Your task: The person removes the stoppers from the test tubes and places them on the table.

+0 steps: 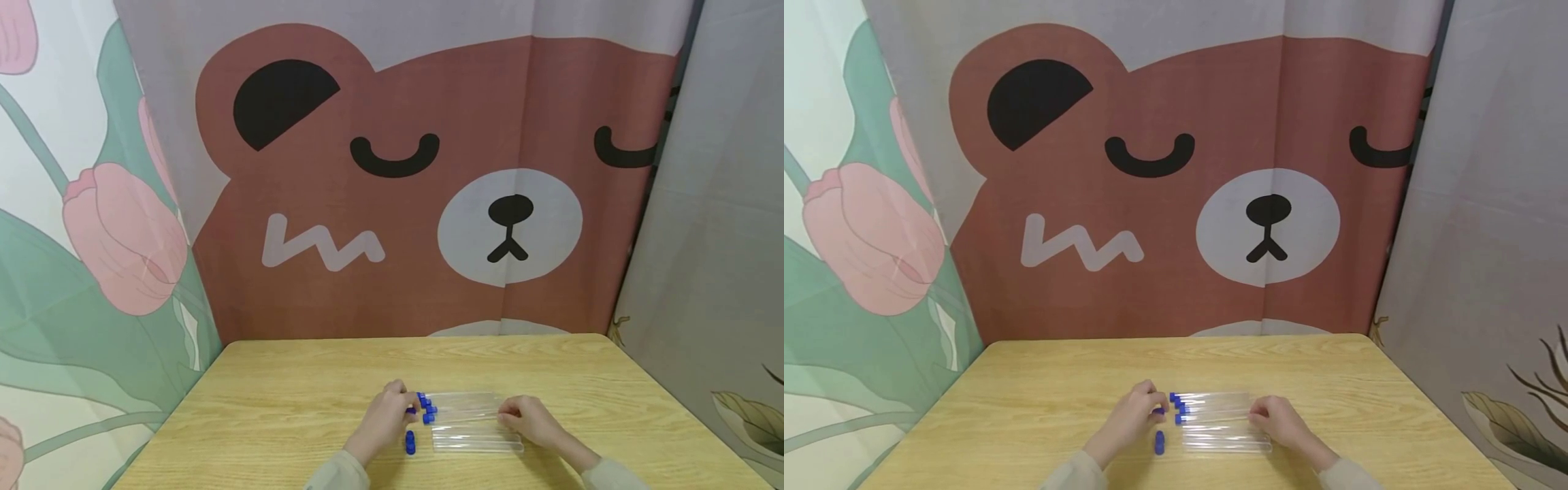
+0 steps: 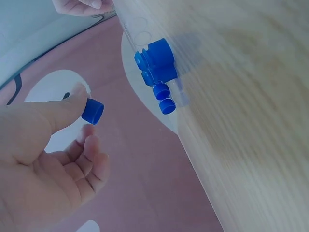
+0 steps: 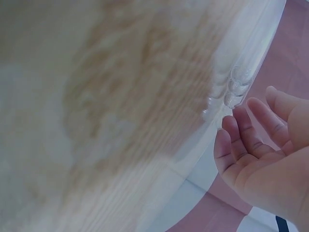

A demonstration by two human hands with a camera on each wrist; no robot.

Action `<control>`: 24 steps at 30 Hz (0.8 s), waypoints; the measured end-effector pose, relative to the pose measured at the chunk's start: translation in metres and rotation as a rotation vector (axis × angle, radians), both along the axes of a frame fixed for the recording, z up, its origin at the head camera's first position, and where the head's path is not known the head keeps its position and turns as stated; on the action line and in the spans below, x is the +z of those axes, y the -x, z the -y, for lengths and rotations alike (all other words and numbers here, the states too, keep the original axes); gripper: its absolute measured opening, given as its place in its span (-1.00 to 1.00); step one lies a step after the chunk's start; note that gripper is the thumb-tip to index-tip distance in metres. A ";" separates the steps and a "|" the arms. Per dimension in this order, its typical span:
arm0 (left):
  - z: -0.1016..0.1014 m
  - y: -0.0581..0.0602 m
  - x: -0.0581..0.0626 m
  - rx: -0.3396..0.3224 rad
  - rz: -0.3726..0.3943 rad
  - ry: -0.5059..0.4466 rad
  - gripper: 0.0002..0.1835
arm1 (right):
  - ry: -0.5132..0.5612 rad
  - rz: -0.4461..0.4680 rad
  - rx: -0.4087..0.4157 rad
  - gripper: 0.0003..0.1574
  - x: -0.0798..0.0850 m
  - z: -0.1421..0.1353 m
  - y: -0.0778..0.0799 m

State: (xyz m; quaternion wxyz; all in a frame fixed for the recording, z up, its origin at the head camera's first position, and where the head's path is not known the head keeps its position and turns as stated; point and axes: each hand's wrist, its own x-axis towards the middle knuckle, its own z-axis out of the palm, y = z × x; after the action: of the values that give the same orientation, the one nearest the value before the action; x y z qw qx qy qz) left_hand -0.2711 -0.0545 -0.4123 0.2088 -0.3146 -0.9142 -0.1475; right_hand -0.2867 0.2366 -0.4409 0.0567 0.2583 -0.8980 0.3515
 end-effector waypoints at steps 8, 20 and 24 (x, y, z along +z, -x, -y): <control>0.002 0.006 -0.003 -0.020 0.153 -0.030 -0.87 | -0.004 0.009 -0.007 -0.89 -0.002 0.000 0.003; 0.002 0.015 -0.008 0.031 0.134 0.128 -0.83 | 0.004 -0.006 0.002 -0.87 -0.003 0.000 0.001; 0.000 0.016 -0.013 0.051 0.062 0.162 -0.79 | 0.009 -0.007 0.009 -0.87 -0.003 -0.001 0.001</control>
State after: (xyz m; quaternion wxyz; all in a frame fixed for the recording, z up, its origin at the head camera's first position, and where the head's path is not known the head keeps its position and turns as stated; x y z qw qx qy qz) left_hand -0.2867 -0.0543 -0.4251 0.1581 -0.3022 -0.9369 -0.0773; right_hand -0.2875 0.2375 -0.4438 0.0593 0.2633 -0.8951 0.3550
